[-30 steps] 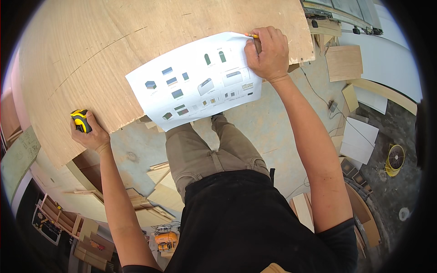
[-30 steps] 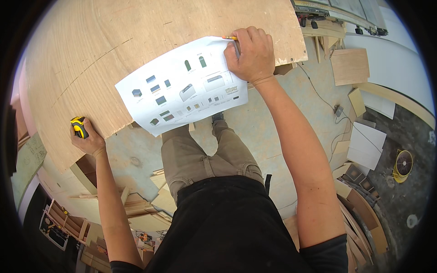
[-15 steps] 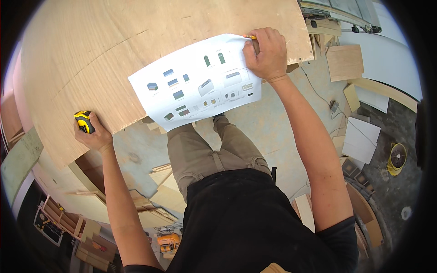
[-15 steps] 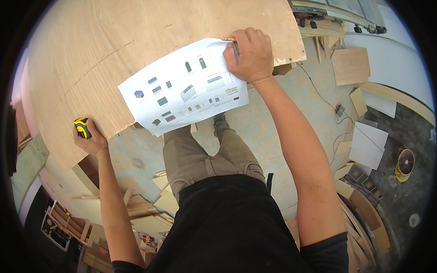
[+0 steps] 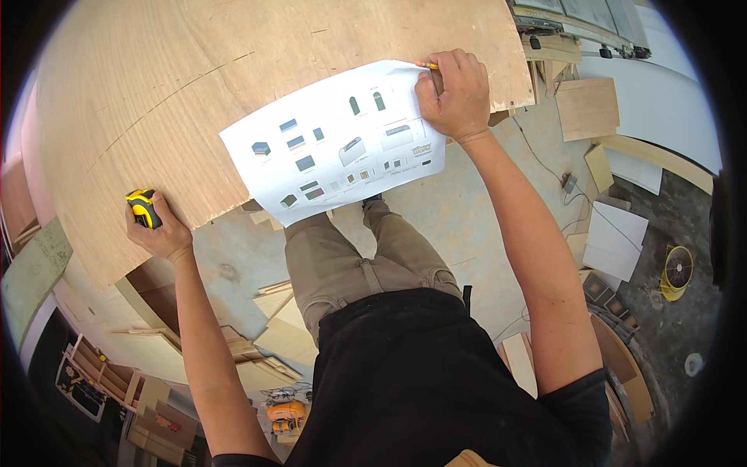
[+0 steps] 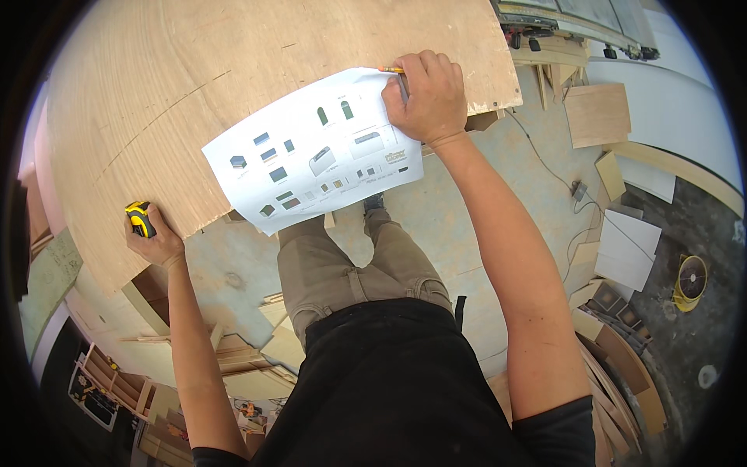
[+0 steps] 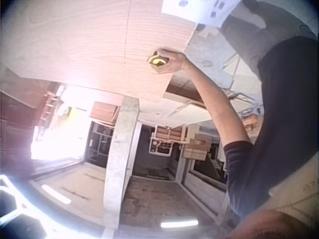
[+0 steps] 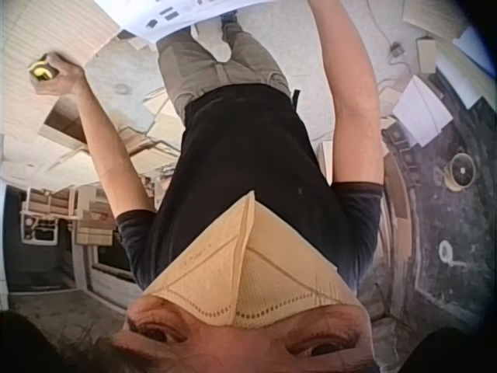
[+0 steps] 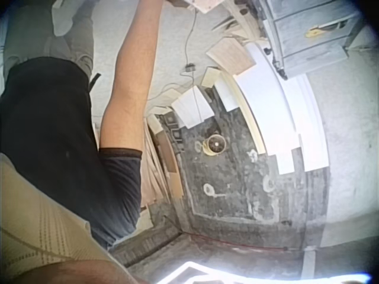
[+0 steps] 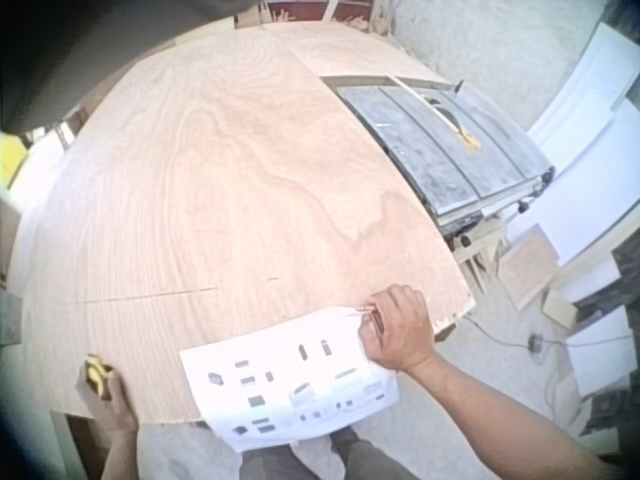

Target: Measuring and marking a piece of plywood according to a technical diagram using a tape measure and pencil.

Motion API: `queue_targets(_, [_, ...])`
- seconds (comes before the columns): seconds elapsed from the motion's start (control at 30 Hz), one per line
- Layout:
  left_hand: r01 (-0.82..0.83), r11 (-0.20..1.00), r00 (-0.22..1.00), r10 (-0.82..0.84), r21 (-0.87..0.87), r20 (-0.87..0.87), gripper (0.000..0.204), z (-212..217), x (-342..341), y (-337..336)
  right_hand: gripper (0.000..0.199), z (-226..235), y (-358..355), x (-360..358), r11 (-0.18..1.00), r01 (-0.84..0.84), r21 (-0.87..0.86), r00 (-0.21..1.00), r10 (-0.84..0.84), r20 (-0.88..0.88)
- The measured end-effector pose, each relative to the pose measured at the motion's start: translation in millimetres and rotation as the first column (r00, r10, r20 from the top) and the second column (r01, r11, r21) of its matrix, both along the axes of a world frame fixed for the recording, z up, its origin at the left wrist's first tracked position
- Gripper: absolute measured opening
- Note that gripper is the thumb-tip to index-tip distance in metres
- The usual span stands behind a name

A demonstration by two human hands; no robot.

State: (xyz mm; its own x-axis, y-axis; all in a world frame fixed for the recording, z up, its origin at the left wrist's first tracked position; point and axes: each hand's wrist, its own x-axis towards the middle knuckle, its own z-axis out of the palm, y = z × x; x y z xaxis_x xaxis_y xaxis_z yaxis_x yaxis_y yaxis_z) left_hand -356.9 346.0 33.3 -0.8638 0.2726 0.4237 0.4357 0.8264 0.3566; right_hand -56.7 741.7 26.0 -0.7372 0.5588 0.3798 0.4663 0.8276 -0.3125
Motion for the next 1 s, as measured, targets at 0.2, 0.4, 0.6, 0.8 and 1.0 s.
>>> queue_targets(0.2, [-0.008,1.0,1.0,0.008,0.002,0.005,0.071,-0.1,0.3,0.0,0.021,-0.5,0.6,0.5,1.0,-0.001,0.004,1.0,0.001,0.005])
queue_targets(0.4, [0.004,1.0,1.0,-0.004,0.001,-0.017,0.071,-1.1,-0.6,-0.8,0.022,0.5,0.2,0.3,1.0,-0.002,0.008,1.0,0.002,0.018])
queue_targets(0.6, [0.0,1.0,1.0,0.0,0.012,-0.01,0.072,-1.3,-0.6,-1.0,0.022,-0.1,0.4,0.7,1.0,-0.001,0.014,1.0,0.001,0.022])
queue_targets(0.8, [-0.004,1.0,1.0,0.004,0.012,0.002,0.073,-0.9,-0.4,-0.6,0.022,-0.9,0.4,1.2,1.0,0.001,0.012,1.0,-0.001,0.021])
queue_targets(1.0, [-0.014,1.0,1.0,0.013,0.02,0.011,0.073,-0.6,0.2,-0.2,0.022,-0.2,0.2,1.1,1.0,0.002,0.005,1.0,-0.002,0.028])
